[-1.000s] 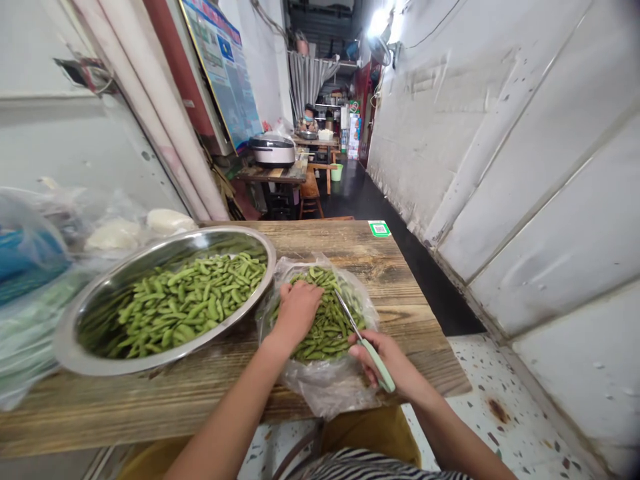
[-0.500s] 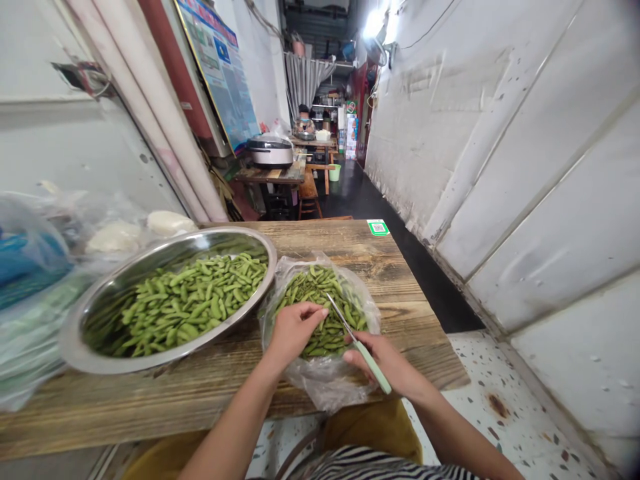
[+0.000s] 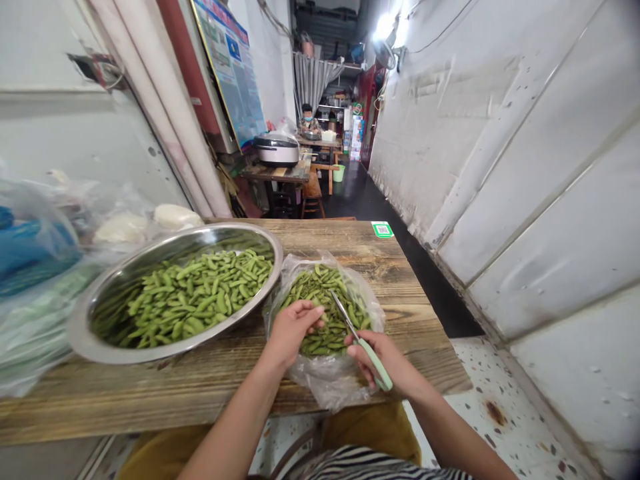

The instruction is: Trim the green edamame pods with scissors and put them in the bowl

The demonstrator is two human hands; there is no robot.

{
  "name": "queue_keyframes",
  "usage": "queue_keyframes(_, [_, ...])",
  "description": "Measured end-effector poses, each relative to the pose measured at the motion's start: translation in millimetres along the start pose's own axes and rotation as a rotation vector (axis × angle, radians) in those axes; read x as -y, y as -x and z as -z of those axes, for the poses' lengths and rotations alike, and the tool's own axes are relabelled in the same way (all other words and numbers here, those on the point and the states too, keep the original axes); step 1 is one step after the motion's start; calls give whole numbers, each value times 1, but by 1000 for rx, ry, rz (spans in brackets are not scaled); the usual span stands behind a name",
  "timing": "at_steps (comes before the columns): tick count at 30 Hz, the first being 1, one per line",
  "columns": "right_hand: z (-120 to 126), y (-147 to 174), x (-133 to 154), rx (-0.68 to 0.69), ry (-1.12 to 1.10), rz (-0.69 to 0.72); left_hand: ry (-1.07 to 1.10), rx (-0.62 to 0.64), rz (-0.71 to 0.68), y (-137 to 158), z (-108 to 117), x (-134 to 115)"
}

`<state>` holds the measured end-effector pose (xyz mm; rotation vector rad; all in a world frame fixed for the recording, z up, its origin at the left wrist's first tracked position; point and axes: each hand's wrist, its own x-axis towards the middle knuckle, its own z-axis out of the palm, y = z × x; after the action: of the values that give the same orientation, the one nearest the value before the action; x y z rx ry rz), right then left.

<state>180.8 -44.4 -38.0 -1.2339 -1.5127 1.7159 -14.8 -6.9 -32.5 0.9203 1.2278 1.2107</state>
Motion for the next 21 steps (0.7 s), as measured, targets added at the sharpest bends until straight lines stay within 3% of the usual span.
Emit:
queue_keyframes(3, [0, 2, -1, 30, 2, 55, 266, -10, 91, 1, -2, -2])
queue_keyframes(6, [2, 5, -1, 72, 64, 88, 352, -30, 98, 1, -3, -2])
queue_keyframes(18, [-4, 3, 6, 83, 28, -19, 287, -33, 80, 7, -11, 4])
queue_keyframes(21, [-3, 1, 3, 70, -33, -38, 93, -118, -60, 7, 0, 0])
